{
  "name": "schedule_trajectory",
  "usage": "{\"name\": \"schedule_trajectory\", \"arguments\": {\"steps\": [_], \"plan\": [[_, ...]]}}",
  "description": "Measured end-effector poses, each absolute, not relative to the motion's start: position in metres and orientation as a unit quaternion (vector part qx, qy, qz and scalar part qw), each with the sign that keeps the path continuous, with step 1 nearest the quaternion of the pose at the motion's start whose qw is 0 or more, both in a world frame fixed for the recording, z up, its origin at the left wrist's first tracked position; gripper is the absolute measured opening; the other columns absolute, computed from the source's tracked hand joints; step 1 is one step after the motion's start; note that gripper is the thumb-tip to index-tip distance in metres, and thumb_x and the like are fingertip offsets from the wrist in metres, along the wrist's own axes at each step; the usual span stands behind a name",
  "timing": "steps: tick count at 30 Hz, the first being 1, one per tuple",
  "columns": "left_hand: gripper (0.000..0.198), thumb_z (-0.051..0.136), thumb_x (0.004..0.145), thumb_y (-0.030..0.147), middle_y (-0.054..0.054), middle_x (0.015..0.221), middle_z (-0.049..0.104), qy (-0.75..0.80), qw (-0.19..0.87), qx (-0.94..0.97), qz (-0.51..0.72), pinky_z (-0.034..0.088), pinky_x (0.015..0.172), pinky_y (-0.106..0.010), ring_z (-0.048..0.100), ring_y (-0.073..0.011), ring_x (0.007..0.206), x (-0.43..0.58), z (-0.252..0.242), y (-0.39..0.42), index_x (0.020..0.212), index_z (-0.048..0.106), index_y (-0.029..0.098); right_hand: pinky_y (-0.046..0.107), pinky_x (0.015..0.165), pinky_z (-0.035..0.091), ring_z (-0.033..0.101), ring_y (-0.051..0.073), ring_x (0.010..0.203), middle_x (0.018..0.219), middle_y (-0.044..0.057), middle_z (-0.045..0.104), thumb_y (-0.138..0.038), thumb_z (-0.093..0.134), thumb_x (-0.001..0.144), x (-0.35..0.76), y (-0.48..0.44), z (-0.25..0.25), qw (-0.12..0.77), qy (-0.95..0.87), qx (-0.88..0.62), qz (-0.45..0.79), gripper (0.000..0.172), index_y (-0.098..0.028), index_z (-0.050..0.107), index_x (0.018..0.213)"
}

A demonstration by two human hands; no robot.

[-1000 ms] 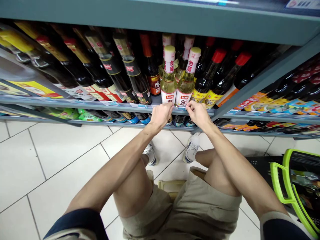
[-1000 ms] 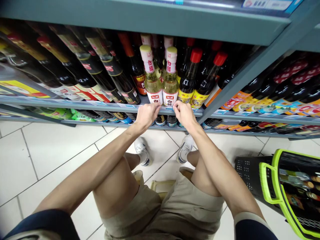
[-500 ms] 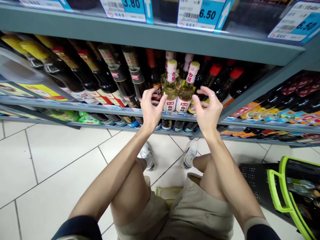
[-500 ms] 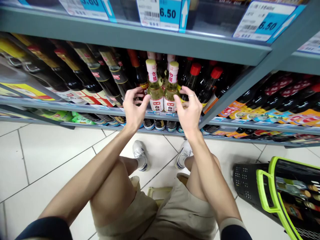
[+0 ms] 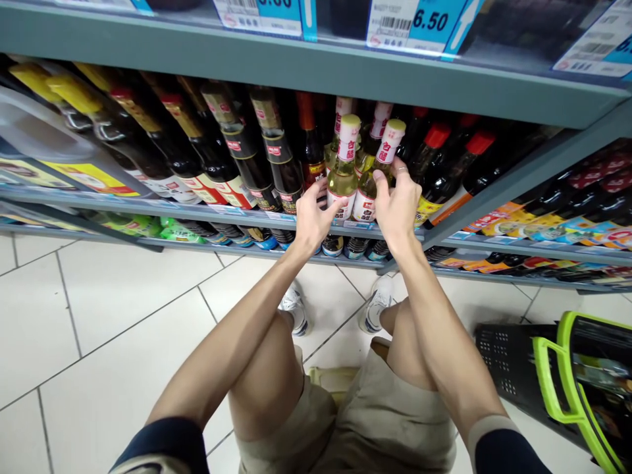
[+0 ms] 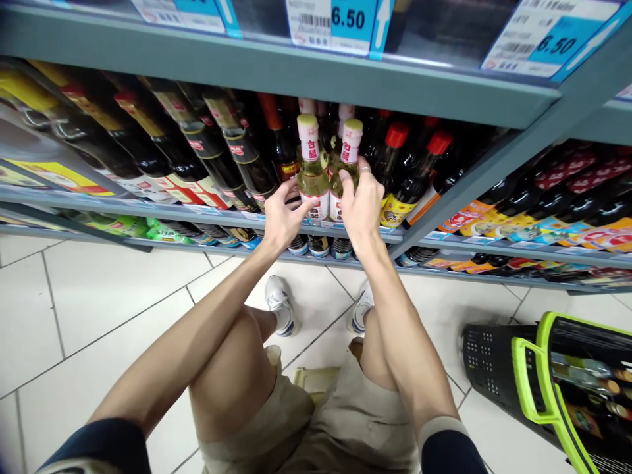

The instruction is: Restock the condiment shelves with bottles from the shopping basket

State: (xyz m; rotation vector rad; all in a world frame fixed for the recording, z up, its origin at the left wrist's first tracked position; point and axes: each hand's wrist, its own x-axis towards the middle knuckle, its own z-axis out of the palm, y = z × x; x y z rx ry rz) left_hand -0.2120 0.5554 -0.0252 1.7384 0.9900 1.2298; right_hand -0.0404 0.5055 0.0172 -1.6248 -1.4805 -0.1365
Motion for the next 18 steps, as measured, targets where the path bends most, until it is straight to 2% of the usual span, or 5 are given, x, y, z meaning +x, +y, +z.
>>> {"name": "schedule_trajectory", "arguments": {"steps": [9, 13, 15, 16, 18], "plan": [[0.063, 0.073, 0.093, 0.049, -0.018, 0.144, 0.066, 0.355, 0.393, 0.688, 0.497, 0.059, 0.107, -0.042, 0.068, -0.0284, 0.127, -0.211, -0.032, 0.558, 0.143, 0.057, 0.013, 0.048, 0.109, 0.055, 0.067, 0.034, 0.130, 0.137, 0.021, 0.069, -0.049, 0.033, 0.111, -0.040, 0.504, 0.020, 0.454, -0.585, -0.672, -0.022, 0.055, -0.016, 0.050, 0.152], [0.068, 0.075, 0.091, 0.049, -0.020, 0.144, 0.063, 0.360, 0.345, 0.719, 0.485, 0.057, 0.105, -0.040, 0.067, -0.0273, 0.127, -0.215, -0.031, 0.555, 0.145, 0.052, 0.014, 0.048, 0.103, 0.058, 0.062, 0.033, 0.136, 0.155, 0.023, 0.054, -0.049, 0.039, 0.109, -0.063, 0.486, 0.029, 0.487, -0.566, -0.665, -0.012, 0.063, -0.019, 0.031, 0.164], [0.070, 0.078, 0.088, 0.049, -0.019, 0.140, 0.063, 0.384, 0.283, 0.731, 0.487, 0.057, 0.102, -0.040, 0.066, -0.0269, 0.124, -0.219, -0.026, 0.550, 0.143, 0.051, 0.015, 0.044, 0.093, 0.062, 0.069, 0.030, 0.124, 0.161, 0.022, 0.049, -0.048, 0.040, 0.109, -0.073, 0.461, 0.038, 0.520, -0.552, -0.652, -0.003, 0.065, -0.024, 0.023, 0.166], [0.067, 0.078, 0.087, 0.048, -0.018, 0.135, 0.064, 0.400, 0.253, 0.727, 0.497, 0.058, 0.099, -0.038, 0.066, -0.0259, 0.119, -0.221, -0.023, 0.547, 0.140, 0.053, 0.015, 0.041, 0.086, 0.064, 0.074, 0.027, 0.113, 0.160, 0.021, 0.049, -0.047, 0.040, 0.109, -0.072, 0.443, 0.041, 0.542, -0.539, -0.645, 0.002, 0.063, -0.026, 0.023, 0.166], [0.048, 0.072, 0.090, 0.046, -0.012, 0.114, 0.067, 0.434, 0.238, 0.693, 0.524, 0.057, 0.086, -0.033, 0.067, -0.0214, 0.100, -0.226, -0.015, 0.540, 0.125, 0.060, 0.015, 0.036, 0.069, 0.064, 0.076, 0.020, 0.085, 0.155, 0.018, 0.056, -0.047, 0.043, 0.108, -0.052, 0.396, 0.036, 0.590, -0.483, -0.647, -0.002, 0.055, -0.030, 0.033, 0.159]]}}
